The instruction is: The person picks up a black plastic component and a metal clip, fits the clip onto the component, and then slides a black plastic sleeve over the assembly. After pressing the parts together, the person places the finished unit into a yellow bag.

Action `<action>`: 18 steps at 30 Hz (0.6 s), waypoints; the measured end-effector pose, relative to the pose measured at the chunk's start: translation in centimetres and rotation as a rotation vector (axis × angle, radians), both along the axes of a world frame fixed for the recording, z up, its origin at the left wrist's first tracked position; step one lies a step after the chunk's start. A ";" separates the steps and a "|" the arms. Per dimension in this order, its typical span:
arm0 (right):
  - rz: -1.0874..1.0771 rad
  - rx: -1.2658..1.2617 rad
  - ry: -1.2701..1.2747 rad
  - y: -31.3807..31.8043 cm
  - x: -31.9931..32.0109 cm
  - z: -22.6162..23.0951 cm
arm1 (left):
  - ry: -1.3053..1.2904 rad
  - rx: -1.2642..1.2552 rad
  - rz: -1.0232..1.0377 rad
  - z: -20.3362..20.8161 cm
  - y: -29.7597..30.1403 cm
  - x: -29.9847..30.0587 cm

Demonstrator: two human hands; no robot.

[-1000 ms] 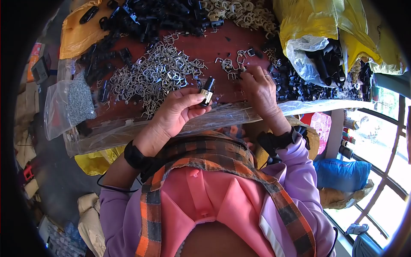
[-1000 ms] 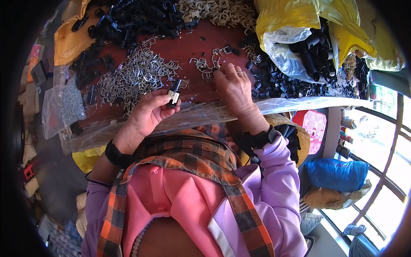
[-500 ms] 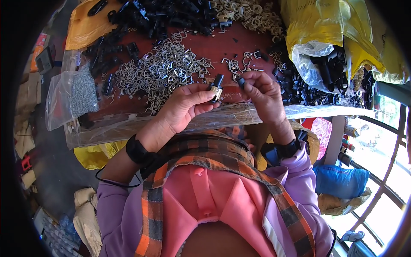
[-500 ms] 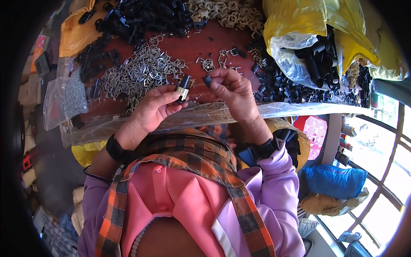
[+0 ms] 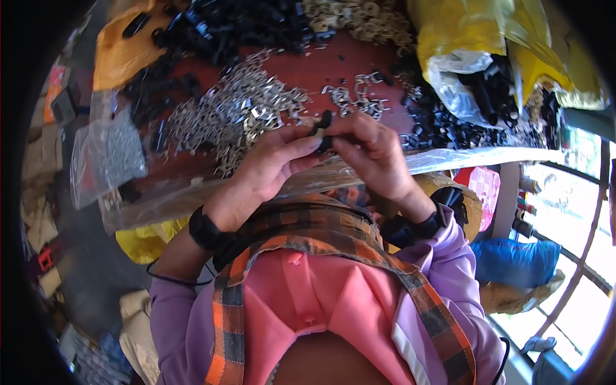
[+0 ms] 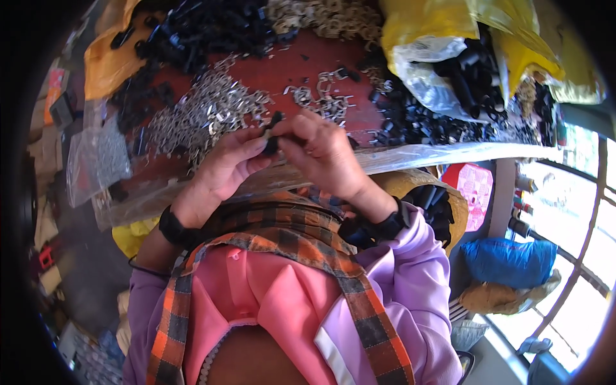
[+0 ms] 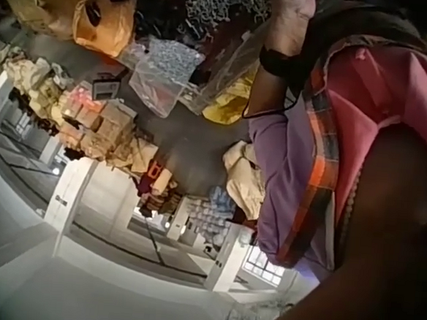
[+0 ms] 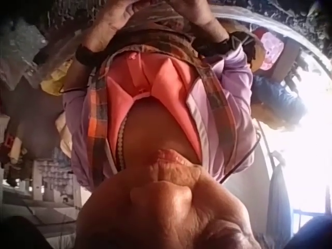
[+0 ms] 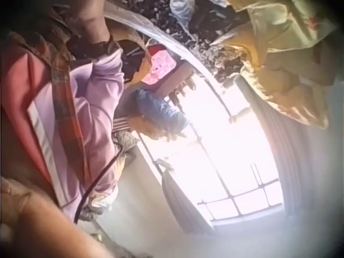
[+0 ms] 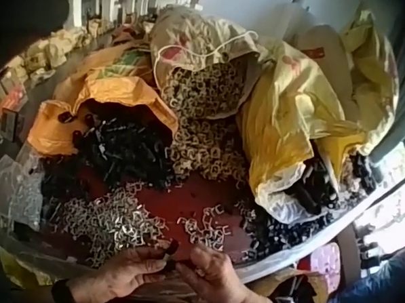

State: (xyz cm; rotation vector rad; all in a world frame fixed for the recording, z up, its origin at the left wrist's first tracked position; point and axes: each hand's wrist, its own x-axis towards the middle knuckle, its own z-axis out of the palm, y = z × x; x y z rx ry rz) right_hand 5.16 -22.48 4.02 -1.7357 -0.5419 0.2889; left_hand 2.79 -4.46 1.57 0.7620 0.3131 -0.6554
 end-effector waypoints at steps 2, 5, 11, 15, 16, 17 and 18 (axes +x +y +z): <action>-0.087 -0.111 -0.190 0.1 0.1 0.2 | 0.006 -0.017 0.029 0.5 -0.3 0.1; -0.174 -0.068 -0.244 0.0 0.1 -0.3 | 0.011 -0.005 -0.045 0.4 -0.4 0.2; -0.225 0.019 -0.427 -0.8 -0.5 -1.9 | 0.012 0.029 -0.051 0.9 -1.7 0.5; -0.260 0.035 -0.356 -1.7 -0.9 -2.2 | -0.016 0.036 -0.038 1.6 -3.1 0.9; -0.312 -0.079 -0.498 -2.8 -0.5 -1.9 | -0.030 0.046 -0.066 1.5 -3.1 1.2; -0.364 -0.192 -0.640 -4.4 0.1 -1.7 | -0.044 0.057 -0.095 1.5 -3.0 1.6; -0.453 -0.385 -0.821 -6.7 1.9 -2.0 | -0.056 0.067 -0.110 1.3 -2.6 1.8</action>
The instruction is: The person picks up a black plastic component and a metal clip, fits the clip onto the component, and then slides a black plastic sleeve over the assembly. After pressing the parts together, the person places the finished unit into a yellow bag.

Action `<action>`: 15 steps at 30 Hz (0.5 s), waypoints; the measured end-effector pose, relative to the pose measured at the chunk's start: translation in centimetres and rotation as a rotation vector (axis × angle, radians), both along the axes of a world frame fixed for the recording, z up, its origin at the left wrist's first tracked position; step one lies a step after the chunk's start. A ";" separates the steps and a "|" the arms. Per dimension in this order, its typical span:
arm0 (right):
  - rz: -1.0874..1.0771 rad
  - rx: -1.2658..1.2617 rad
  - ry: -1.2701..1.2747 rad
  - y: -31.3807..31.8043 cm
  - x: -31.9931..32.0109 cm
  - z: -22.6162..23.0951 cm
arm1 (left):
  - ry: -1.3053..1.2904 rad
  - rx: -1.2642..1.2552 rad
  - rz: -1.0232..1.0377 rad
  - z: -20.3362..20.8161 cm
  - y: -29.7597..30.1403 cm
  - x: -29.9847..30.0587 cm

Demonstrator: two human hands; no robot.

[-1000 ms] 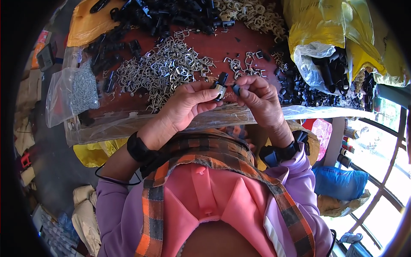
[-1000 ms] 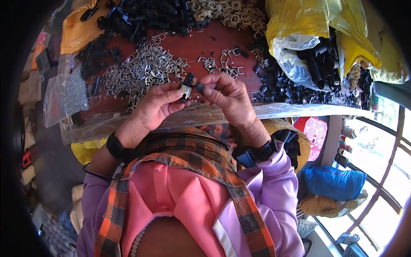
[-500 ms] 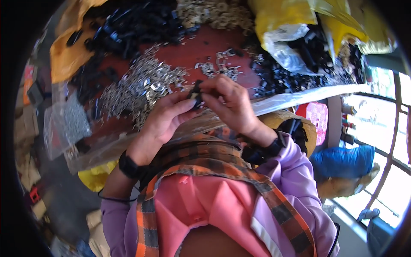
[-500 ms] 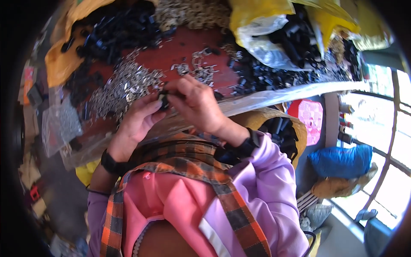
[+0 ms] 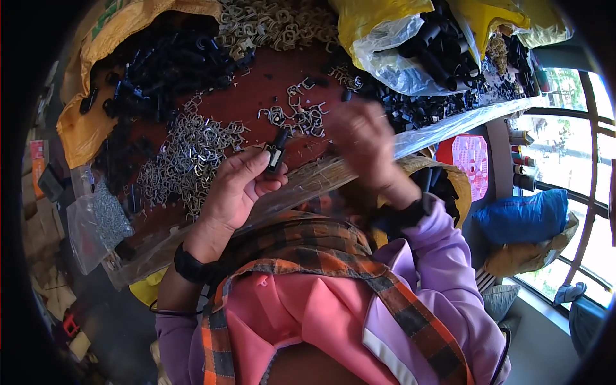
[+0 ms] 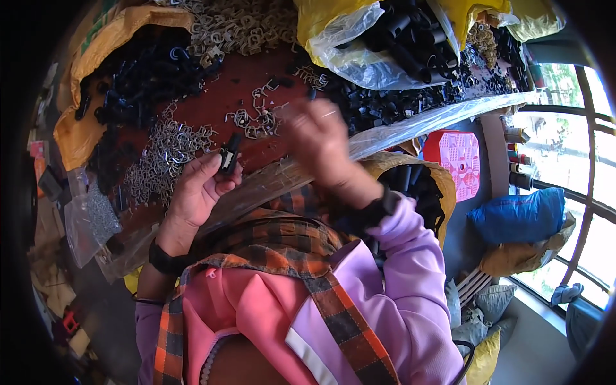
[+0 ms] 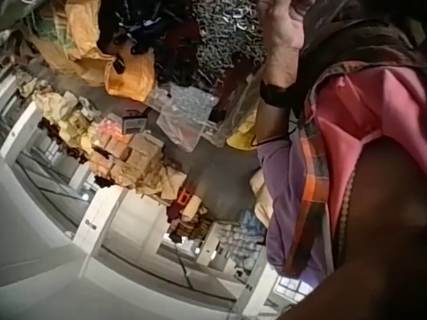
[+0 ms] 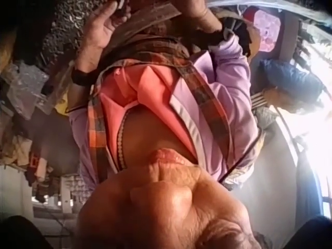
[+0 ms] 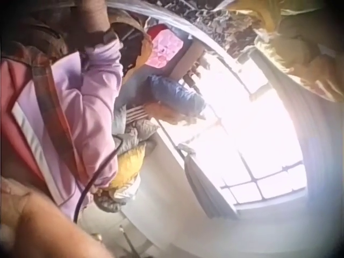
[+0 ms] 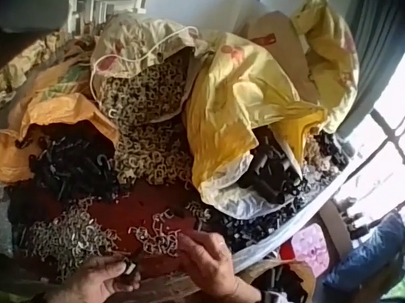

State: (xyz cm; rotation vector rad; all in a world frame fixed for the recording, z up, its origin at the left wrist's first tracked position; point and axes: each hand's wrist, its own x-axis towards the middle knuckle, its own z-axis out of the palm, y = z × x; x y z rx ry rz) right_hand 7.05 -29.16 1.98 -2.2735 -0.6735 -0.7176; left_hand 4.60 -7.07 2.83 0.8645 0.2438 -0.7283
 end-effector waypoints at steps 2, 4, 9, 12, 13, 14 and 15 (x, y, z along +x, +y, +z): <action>-0.370 -0.347 -0.112 -5.1 2.4 1.1 | -0.022 0.014 0.024 -0.5 0.7 0.0; -0.696 -0.605 -0.076 -11.1 4.6 0.7 | -0.091 0.020 -0.001 -0.6 0.7 0.1; -0.817 -0.954 0.103 -15.5 6.9 -0.2 | -0.112 0.053 0.001 -0.3 0.2 0.1; -0.704 -0.835 0.219 -15.8 6.7 0.6 | -0.067 0.088 -0.030 0.4 0.1 0.2; -0.672 -0.831 0.215 -15.5 6.5 1.3 | -0.058 0.097 -0.001 0.3 0.2 0.2; -0.568 -0.629 0.229 -15.1 6.1 2.4 | -0.053 0.085 -0.006 0.1 0.4 0.2; -0.477 -0.432 0.247 -14.8 5.3 3.3 | -0.050 0.066 -0.028 0.0 0.5 0.1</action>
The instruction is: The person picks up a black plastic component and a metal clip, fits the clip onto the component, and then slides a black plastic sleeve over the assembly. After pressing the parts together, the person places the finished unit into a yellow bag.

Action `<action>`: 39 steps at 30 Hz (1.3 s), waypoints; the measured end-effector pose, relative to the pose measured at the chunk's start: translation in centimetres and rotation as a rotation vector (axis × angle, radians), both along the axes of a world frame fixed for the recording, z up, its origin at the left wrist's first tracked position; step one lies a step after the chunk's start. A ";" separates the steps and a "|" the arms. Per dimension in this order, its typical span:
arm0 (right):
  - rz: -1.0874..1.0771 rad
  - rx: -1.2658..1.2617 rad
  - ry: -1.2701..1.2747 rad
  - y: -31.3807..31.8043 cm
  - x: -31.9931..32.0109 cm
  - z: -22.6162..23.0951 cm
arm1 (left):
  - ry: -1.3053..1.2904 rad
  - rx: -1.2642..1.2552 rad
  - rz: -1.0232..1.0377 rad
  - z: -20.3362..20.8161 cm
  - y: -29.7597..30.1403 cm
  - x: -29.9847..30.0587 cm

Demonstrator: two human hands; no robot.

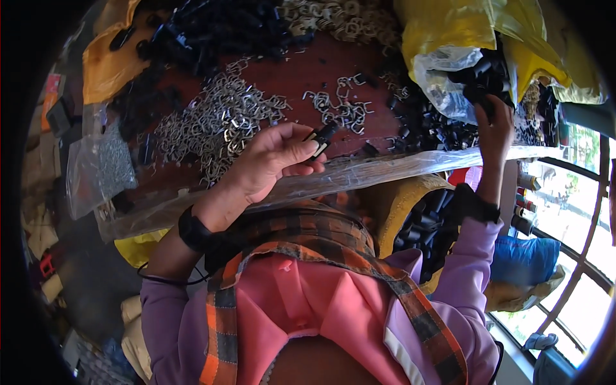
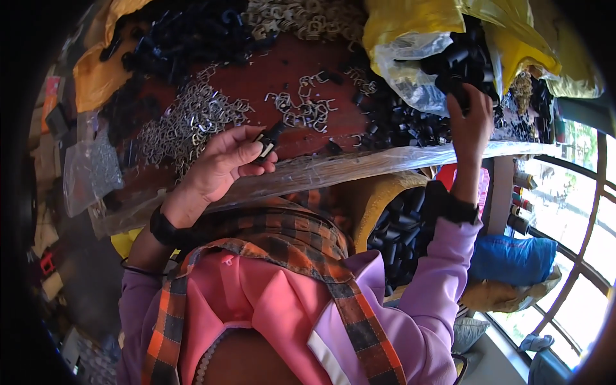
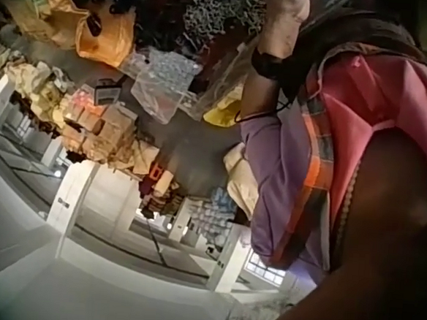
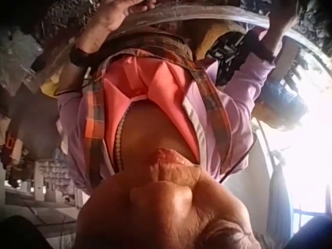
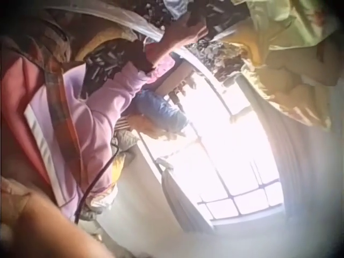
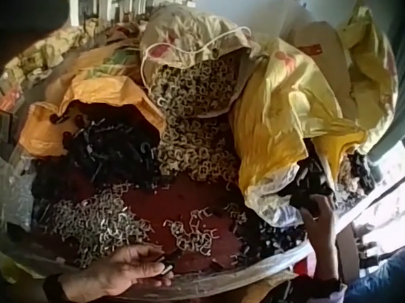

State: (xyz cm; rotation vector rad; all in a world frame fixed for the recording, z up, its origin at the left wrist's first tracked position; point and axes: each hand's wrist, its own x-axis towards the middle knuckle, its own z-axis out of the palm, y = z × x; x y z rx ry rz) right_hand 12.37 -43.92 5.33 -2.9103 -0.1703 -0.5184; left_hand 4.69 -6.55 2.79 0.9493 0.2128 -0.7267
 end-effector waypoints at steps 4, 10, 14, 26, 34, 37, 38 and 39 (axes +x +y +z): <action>0.098 1.032 -0.062 4.2 -1.5 1.1 | 0.018 -0.019 -0.019 -0.6 0.8 -0.4; 0.188 2.256 0.594 11.8 -4.0 -2.8 | 0.105 -0.054 0.061 -0.7 1.6 -0.6; 0.169 1.801 0.864 17.2 -7.2 -3.7 | 0.078 -0.060 0.013 -0.4 2.2 -0.8; 0.657 0.842 0.541 20.1 -7.2 -0.9 | -0.255 0.271 -0.192 0.3 2.1 -0.8; 0.500 0.872 0.463 20.7 -8.0 -1.5 | -0.093 0.183 -0.164 -0.2 1.1 -0.7; 0.406 0.890 0.596 20.5 -7.8 -1.9 | -0.051 0.219 -0.136 -0.3 0.9 -0.7; 0.486 0.897 0.648 20.2 -7.5 -2.3 | -0.052 0.220 -0.138 -0.3 0.8 -0.6; 0.565 0.903 0.700 19.8 -7.2 -2.7 | -0.042 0.199 -0.123 -0.3 0.8 -0.5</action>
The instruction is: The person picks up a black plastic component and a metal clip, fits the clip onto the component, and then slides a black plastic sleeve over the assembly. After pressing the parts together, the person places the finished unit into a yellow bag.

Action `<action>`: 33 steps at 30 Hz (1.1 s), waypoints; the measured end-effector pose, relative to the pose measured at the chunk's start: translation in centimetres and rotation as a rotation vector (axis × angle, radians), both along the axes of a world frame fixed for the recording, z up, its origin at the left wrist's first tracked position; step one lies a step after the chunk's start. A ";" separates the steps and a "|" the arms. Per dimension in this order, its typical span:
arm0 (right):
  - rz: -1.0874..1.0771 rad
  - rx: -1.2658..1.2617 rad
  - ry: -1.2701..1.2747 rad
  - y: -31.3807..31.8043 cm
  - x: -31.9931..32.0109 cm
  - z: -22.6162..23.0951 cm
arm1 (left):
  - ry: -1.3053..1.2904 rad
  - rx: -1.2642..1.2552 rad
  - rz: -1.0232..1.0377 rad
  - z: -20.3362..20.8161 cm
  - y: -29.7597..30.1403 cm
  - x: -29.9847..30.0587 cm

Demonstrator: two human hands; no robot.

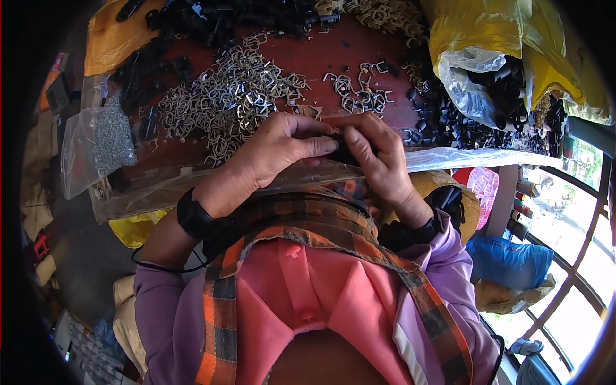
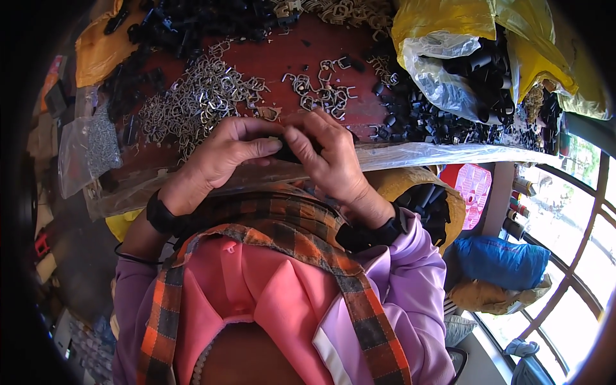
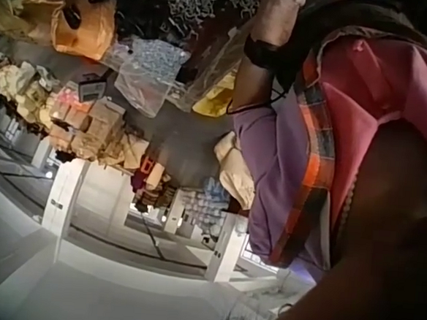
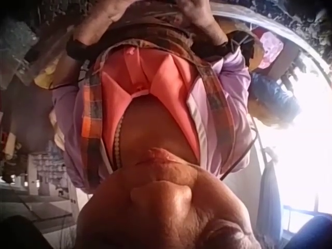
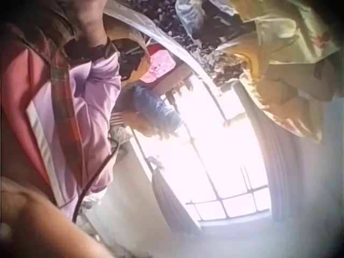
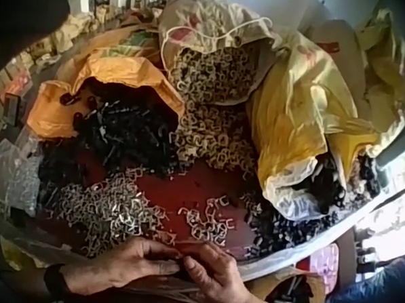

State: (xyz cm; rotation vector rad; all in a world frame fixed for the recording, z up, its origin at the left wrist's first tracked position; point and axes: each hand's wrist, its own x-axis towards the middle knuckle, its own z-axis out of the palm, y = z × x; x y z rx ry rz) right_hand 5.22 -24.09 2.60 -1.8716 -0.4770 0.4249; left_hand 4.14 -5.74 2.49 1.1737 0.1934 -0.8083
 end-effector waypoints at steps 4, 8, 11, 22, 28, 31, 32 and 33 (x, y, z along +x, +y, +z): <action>0.158 0.260 0.279 -1.3 0.1 -0.1 | 0.027 -0.056 0.042 -0.1 -0.1 0.0; 0.299 0.355 0.224 -0.5 0.3 -0.1 | 0.008 -0.088 0.047 -0.5 -0.4 -0.3; 0.356 0.331 0.087 -0.3 0.4 -0.2 | -0.067 -0.098 0.010 -0.4 -0.6 -0.4; 0.049 0.541 0.363 -0.5 -1.5 -0.7 | 0.032 -0.130 0.057 1.1 -0.3 -0.8; -0.089 0.568 0.402 -0.9 -2.2 -0.8 | 0.105 -0.075 0.104 0.3 0.1 -0.9; -0.108 0.545 0.391 -1.1 -2.5 -0.9 | 0.105 -0.075 0.141 0.1 0.1 -0.9; -0.114 0.547 0.380 -1.2 -2.6 -1.0 | 0.098 -0.074 0.147 0.1 0.0 -0.9; -0.121 0.549 0.368 -1.2 -2.7 -1.0 | 0.092 -0.072 0.153 0.2 -0.1 -1.0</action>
